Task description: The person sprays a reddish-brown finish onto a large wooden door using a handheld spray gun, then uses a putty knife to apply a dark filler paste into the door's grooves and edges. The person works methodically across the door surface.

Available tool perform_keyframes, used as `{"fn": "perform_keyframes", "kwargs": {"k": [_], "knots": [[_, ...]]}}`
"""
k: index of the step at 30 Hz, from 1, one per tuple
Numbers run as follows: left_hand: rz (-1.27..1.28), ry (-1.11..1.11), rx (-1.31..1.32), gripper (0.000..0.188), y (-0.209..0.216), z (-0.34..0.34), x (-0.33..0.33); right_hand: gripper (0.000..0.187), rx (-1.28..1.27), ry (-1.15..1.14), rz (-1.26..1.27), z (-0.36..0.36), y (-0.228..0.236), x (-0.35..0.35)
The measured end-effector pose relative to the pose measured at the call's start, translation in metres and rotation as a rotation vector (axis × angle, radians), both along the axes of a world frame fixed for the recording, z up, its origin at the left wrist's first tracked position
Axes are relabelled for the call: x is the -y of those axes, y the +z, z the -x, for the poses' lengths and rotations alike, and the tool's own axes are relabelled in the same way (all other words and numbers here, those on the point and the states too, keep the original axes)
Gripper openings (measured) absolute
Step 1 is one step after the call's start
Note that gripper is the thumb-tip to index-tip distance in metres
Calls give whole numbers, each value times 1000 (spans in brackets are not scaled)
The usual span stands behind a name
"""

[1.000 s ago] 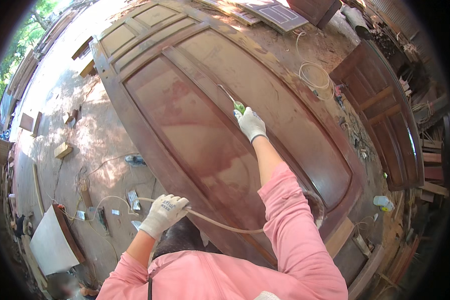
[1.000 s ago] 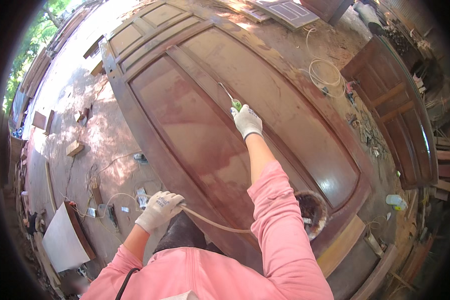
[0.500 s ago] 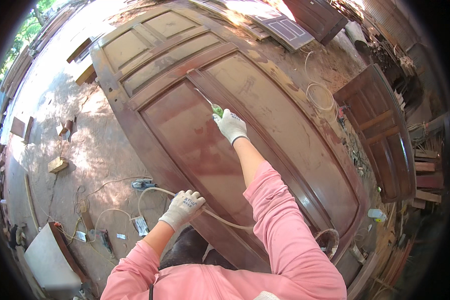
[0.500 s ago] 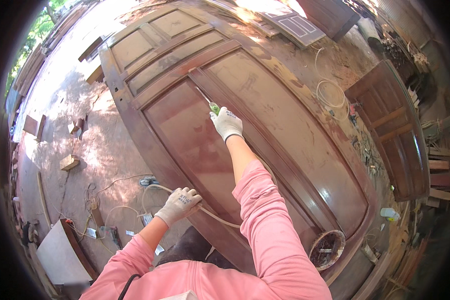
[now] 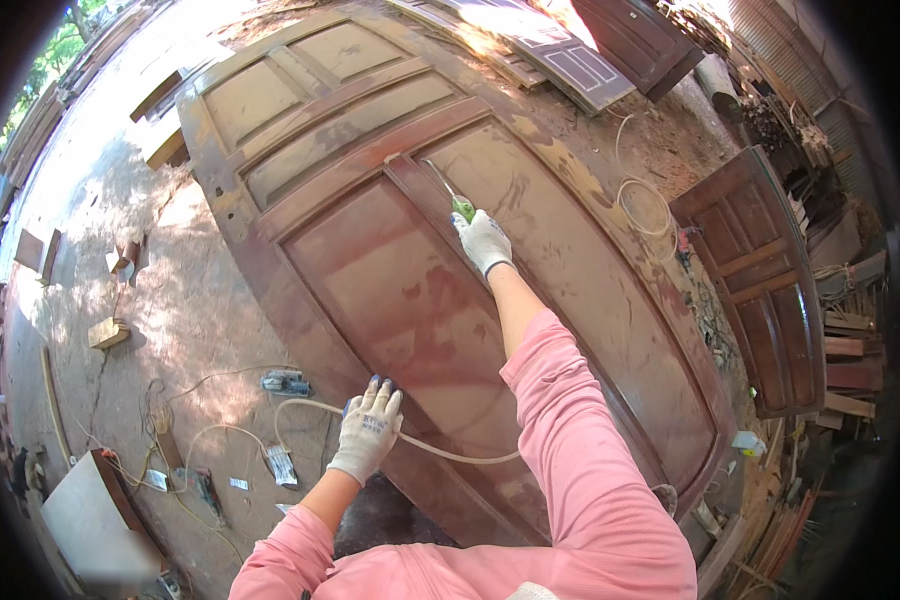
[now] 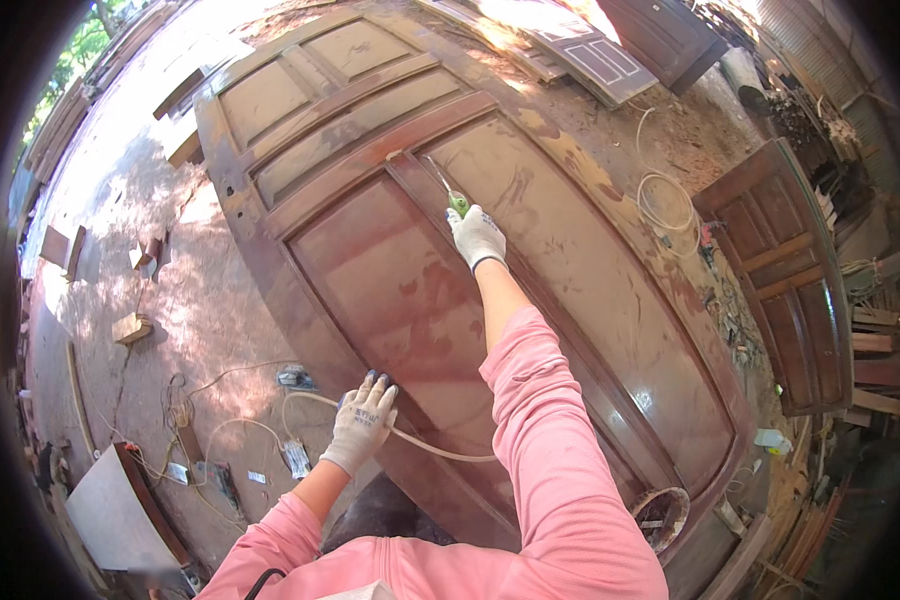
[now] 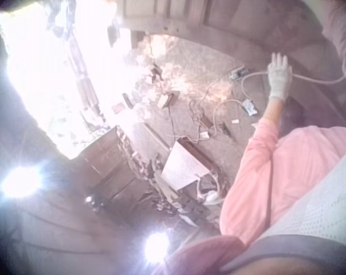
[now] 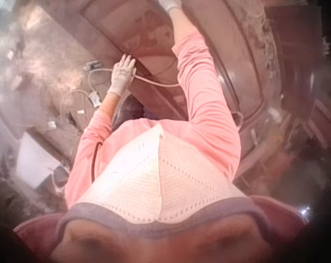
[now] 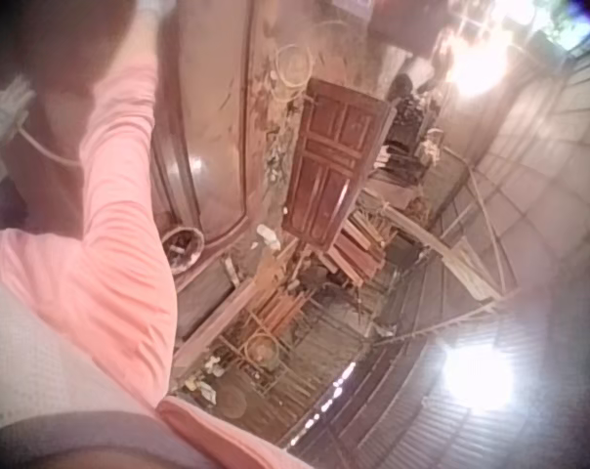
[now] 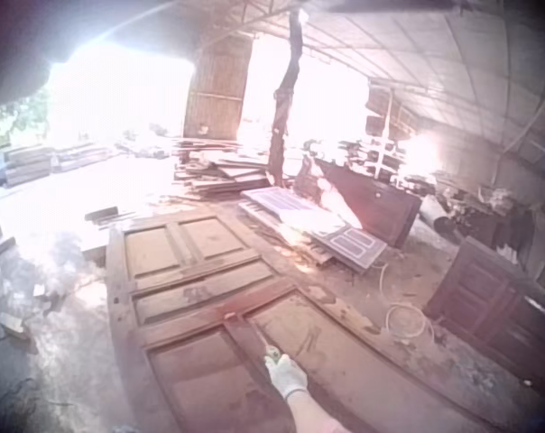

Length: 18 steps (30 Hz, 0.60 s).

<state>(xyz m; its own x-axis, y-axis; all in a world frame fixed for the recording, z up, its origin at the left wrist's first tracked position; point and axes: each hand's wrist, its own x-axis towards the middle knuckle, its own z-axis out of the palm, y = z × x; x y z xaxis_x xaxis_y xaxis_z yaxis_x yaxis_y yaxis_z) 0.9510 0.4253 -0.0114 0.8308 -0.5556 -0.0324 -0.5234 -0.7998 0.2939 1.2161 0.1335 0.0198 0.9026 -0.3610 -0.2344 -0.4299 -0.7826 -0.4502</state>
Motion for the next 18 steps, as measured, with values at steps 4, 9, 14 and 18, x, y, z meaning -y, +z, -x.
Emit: {"fn": "perform_keyframes", "kwargs": {"k": [4,9,14,18], "knots": [[-64,-60,7,45,-7,-5,3,60,23,-83,40,-8,-7,48],[-48,-81,-94,47,-8,-7,-7,60,58,-186,73,-20,-10,114],[-46,-88,-135,47,-1,-10,-9,58,94,-217,66,-38,-20,147],[-54,-117,-136,46,4,-13,-6,55,145,-251,-47,-22,-34,170]]}}
